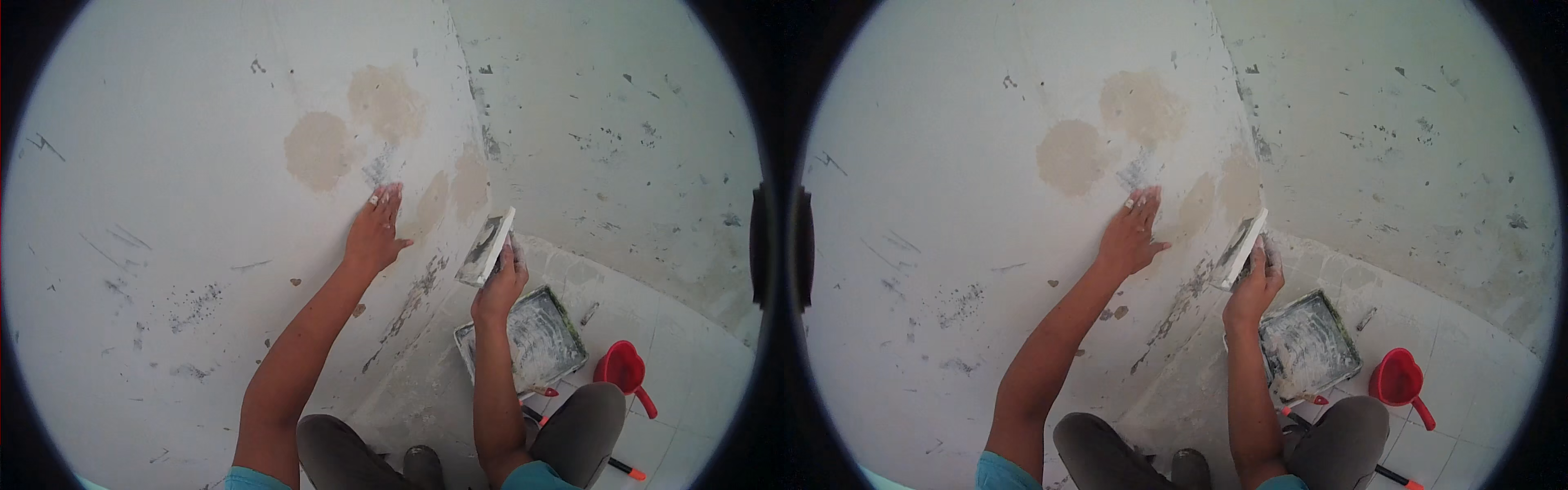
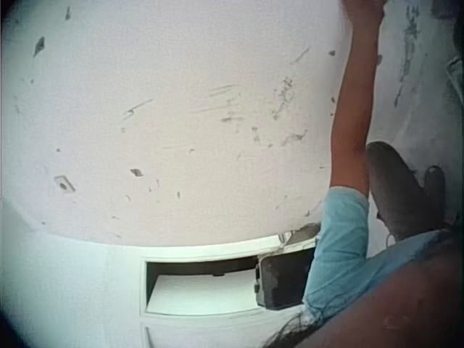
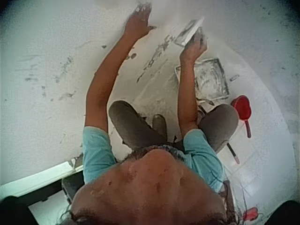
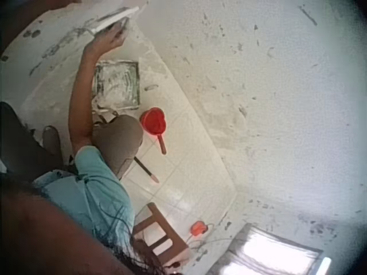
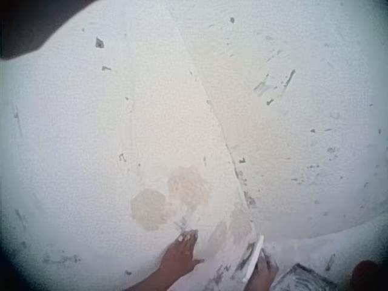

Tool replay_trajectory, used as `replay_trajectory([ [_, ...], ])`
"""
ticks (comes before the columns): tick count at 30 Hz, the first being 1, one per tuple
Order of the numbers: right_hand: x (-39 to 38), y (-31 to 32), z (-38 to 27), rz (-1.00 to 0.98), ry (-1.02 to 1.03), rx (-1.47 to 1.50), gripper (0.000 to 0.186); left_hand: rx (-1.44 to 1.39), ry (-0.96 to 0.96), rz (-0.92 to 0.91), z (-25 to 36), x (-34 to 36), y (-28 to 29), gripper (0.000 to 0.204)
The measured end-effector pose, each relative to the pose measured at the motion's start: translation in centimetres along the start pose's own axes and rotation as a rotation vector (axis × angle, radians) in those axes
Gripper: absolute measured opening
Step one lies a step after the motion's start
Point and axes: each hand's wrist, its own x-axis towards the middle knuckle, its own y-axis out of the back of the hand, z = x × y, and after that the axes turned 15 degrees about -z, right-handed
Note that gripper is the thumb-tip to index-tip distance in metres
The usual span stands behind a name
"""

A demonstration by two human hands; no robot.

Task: The person is applying plaster to a wall using a trowel and a putty knife.

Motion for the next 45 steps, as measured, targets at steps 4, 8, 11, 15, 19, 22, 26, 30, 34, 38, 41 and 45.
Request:
replay_trajectory([
  [4,1.1,1.7,-1.3,0.08,-0.017,0.026,0.034,-0.369,-0.302,-0.231,0.9,-0.1,0.0,0.077],
  [8,2.4,3.8,-1.8,0.027,-0.005,0.057,0.037,-0.671,-0.406,0.199,5.0,-6.3,-0.4,0.03],
  [11,3.4,6.5,-1.3,-0.052,-0.148,0.277,0.042,-0.884,-0.251,0.021,8.2,-11.2,-1.3,0.014],
  [15,3.9,8.9,-0.5,-0.08,-0.248,0.605,0.039,-0.851,-0.127,-0.143,11.2,-14.9,-2.4,0.026],
  [19,4.0,8.5,0.1,0.016,-0.303,0.559,0.039,-0.934,-0.081,-0.198,13.1,-17.4,-4.0,0.024],
  [22,4.2,8.9,0.8,-0.002,-0.293,0.54,0.039,-1.03,-0.093,-0.207,13.9,-18.1,-5.2,0.026],
  [26,4.2,9.0,0.9,0.025,-0.327,0.548,0.038,-1.041,-0.141,-0.297,14.3,-18.0,-6.0,0.03],
  [30,4.1,8.6,0.5,0.02,-0.344,0.524,0.039,-1.05,-0.135,-0.337,14.6,-17.8,-6.0,0.031],
  [34,3.8,7.8,1.1,-0.023,-0.32,0.379,0.04,-1.033,-0.158,-0.32,14.5,-18.0,-6.3,0.032],
  [38,2.2,3.9,2.4,0.028,-0.212,0.204,0.037,-1.003,-0.165,-0.341,14.2,-18.1,-5.5,0.032],
  [41,0.5,-0.9,2.3,-0.275,-0.193,-0.149,0.028,-1.074,-0.179,-0.358,13.9,-18.5,-4.3,0.035],
  [45,-1.4,-9.2,2.9,-0.389,0.094,-0.497,0.027,-1.101,-0.217,-0.337,13.8,-19.1,-3.7,0.038],
])
